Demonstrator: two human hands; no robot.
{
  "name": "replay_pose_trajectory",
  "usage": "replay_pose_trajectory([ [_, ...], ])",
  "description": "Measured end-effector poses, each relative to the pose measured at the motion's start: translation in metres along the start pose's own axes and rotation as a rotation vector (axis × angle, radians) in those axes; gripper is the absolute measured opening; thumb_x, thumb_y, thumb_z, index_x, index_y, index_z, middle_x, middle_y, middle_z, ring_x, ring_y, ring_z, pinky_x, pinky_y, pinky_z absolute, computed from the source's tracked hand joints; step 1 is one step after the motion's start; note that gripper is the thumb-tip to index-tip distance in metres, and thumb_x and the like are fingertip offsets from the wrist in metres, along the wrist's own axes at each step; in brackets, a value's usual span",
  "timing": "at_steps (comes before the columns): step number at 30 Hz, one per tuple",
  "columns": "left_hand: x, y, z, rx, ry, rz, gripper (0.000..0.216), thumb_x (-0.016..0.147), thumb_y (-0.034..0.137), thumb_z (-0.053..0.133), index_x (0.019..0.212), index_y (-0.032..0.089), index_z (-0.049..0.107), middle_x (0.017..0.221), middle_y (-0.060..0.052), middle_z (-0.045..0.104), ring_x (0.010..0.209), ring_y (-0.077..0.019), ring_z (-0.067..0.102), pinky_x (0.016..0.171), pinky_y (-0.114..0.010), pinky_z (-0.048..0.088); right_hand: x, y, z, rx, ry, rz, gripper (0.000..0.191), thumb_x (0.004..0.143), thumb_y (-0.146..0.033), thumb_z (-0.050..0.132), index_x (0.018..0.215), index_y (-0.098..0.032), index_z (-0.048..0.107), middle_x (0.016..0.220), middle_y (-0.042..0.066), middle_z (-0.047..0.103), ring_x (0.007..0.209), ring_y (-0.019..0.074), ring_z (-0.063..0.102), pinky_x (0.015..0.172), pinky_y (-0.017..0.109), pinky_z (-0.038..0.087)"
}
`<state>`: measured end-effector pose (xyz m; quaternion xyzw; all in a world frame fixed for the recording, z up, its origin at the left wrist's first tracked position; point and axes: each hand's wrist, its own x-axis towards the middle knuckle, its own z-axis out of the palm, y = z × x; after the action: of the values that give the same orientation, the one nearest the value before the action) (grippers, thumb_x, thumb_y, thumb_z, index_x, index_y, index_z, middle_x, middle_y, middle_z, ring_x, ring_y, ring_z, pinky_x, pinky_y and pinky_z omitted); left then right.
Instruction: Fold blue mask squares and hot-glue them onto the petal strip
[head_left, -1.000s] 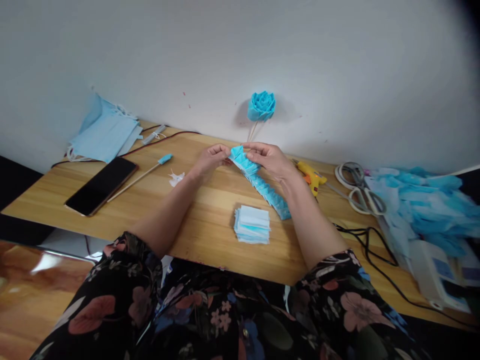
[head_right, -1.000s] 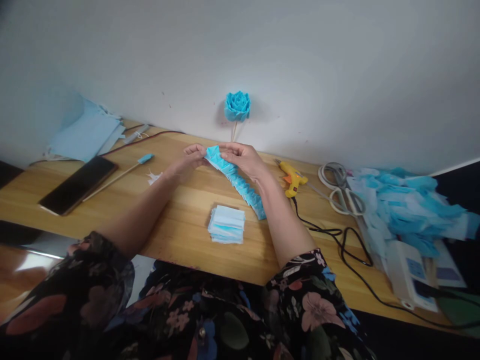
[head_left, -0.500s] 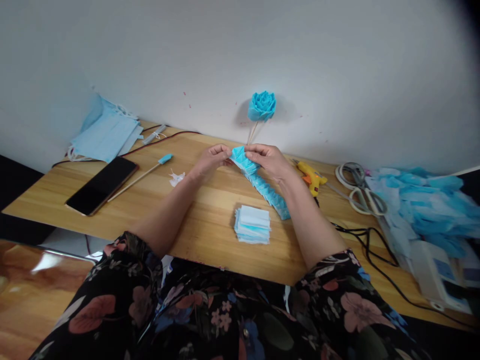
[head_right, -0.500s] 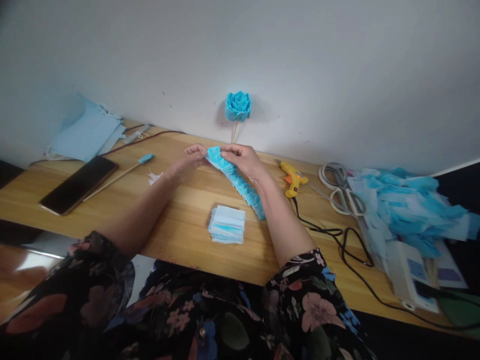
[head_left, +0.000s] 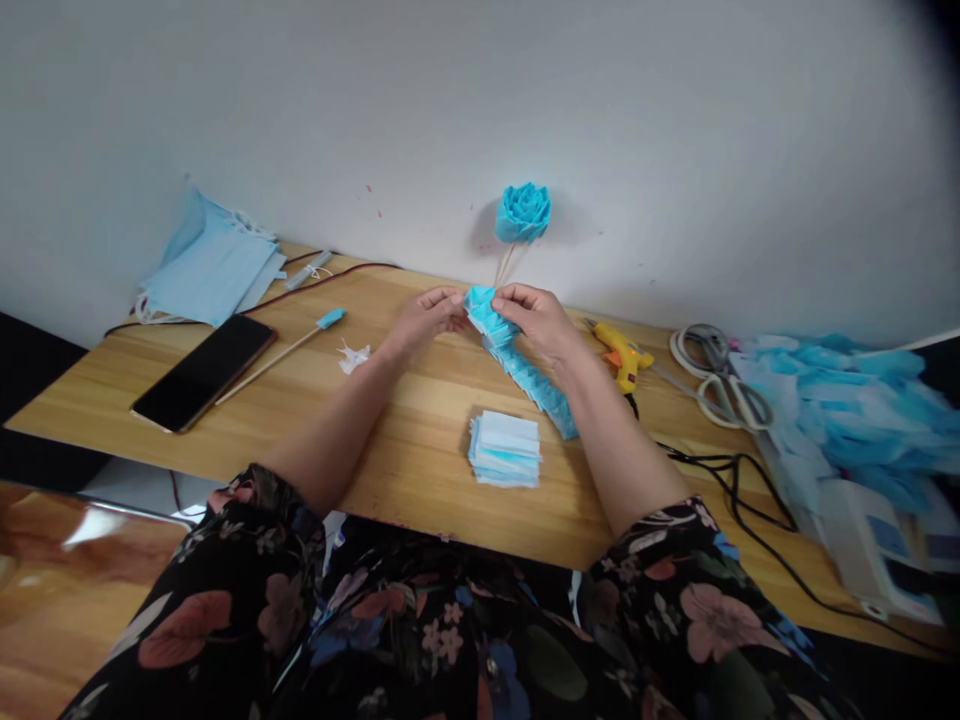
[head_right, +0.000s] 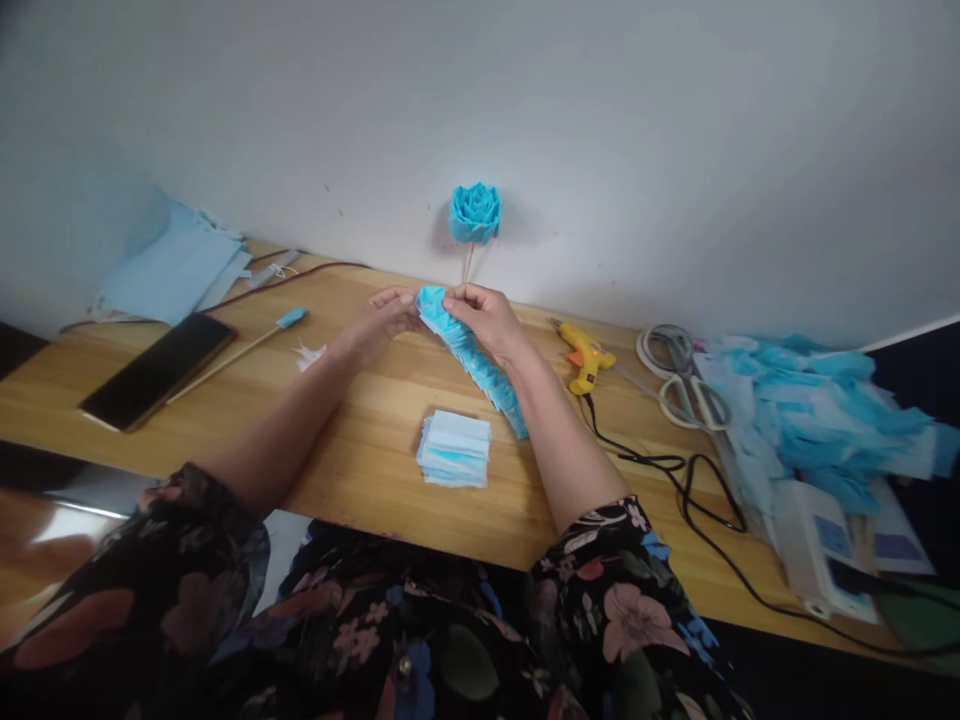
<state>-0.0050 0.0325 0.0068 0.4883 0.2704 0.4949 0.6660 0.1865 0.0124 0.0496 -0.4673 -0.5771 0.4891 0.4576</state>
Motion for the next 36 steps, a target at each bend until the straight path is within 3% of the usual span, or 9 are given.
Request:
replay_pose_trajectory([
  [5,0.001,0.0,0.003,0.005,0.0,-0.016,0.06,0.071,0.059,0.081,0.11,0.016,0.065,0.076,-0.002,0.072,0.069,-0.0146,0.07,0.073,-0.029,0.054,0.001,0.001,0.002,-0.01,0.04,-0.046,0.029,0.066,-0.044,0.075,0.075,-0.017,0.066,0.068,-0.003,0.058,0.065,0.0106,0.048,0.062,0.025,0.04],
  [11,-0.001,0.001,0.003,0.068,-0.017,-0.024,0.045,0.072,0.057,0.081,0.078,0.014,0.066,0.074,-0.002,0.07,0.066,-0.0095,0.063,0.067,-0.023,0.049,0.001,0.004,0.005,0.039,0.097,-0.04,0.03,0.066,-0.046,0.074,0.077,-0.02,0.064,0.069,-0.003,0.057,0.065,0.0111,0.047,0.063,0.026,0.041],
  [25,0.002,-0.005,0.003,0.131,0.096,0.045,0.04,0.069,0.048,0.084,0.068,0.015,0.061,0.062,0.002,0.064,0.056,-0.0072,0.054,0.061,-0.022,0.043,0.002,0.011,0.008,0.07,0.08,-0.032,0.034,0.068,-0.05,0.077,0.076,-0.019,0.065,0.067,-0.005,0.056,0.064,0.0097,0.046,0.063,0.024,0.041],
  [29,0.003,-0.005,0.003,0.126,0.111,0.048,0.038,0.069,0.046,0.084,0.066,0.016,0.06,0.06,0.002,0.062,0.055,-0.0072,0.053,0.06,-0.022,0.042,0.001,0.009,0.008,0.085,0.076,-0.01,0.043,0.073,-0.057,0.072,0.096,-0.02,0.071,0.083,-0.001,0.065,0.076,0.0129,0.055,0.068,0.025,0.045],
  [32,0.003,-0.005,0.003,0.122,0.093,0.062,0.039,0.069,0.047,0.084,0.066,0.016,0.06,0.059,0.003,0.061,0.056,-0.0071,0.052,0.06,-0.022,0.043,-0.001,0.005,0.008,0.101,0.042,-0.012,0.052,0.074,-0.053,0.074,0.116,-0.023,0.069,0.098,0.001,0.069,0.085,0.0144,0.059,0.075,0.026,0.048],
  [36,0.003,-0.007,0.003,0.144,0.093,0.063,0.039,0.07,0.049,0.083,0.067,0.016,0.061,0.061,0.003,0.061,0.056,-0.0067,0.052,0.061,-0.022,0.043,-0.002,0.005,0.01,0.016,0.019,-0.085,0.055,0.072,-0.042,0.076,0.123,-0.022,0.068,0.095,0.0,0.066,0.083,0.014,0.058,0.076,0.027,0.048],
])
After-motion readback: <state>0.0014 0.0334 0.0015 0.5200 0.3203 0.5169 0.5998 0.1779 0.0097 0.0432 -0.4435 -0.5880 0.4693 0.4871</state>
